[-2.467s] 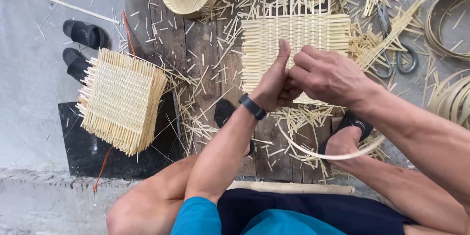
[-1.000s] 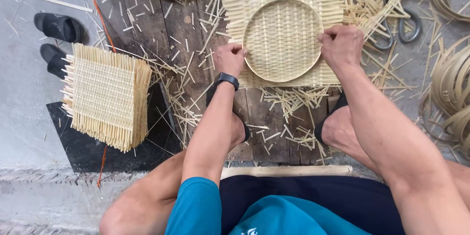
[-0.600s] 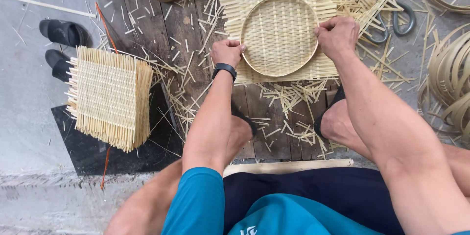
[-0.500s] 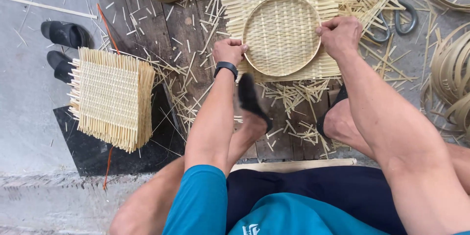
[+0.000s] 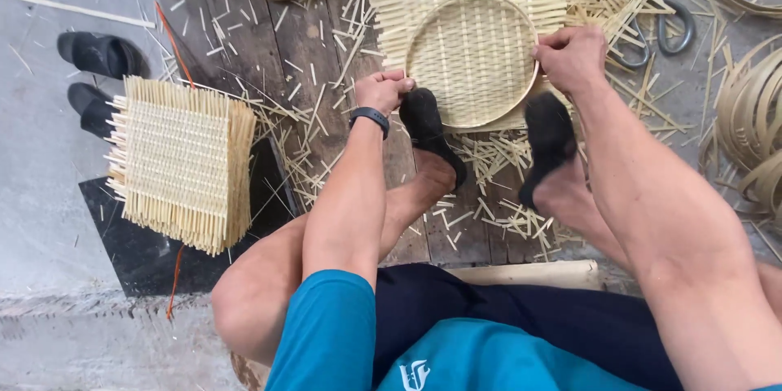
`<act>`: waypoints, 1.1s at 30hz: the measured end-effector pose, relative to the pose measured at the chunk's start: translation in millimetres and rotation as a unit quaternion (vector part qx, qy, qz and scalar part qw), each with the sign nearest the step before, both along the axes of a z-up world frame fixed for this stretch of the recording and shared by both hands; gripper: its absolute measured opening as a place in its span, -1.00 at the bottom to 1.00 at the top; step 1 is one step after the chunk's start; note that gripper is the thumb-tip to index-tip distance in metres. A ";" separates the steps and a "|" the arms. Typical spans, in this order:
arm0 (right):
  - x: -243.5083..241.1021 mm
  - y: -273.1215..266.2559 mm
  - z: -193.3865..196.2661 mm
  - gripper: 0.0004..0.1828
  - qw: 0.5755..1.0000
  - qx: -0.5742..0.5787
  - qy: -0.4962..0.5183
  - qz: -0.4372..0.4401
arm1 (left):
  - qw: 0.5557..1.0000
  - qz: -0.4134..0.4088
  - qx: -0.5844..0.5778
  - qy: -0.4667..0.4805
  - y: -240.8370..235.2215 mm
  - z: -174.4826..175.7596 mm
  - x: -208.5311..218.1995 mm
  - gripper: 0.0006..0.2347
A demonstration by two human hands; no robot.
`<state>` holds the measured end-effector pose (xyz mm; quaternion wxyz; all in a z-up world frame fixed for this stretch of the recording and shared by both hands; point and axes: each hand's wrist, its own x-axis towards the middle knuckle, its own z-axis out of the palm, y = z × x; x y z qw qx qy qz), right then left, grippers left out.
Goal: The recorder is assembling and trimming bamboo strips to create a woven bamboo basket component.
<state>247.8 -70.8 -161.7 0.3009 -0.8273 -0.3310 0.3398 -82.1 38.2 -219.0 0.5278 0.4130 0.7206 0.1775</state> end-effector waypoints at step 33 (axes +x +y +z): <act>-34.8 90.3 20.7 -0.51 0.819 0.250 -0.283 0.432 | 0.852 -0.338 0.400 0.001 78.8 28.7 105.2 -0.79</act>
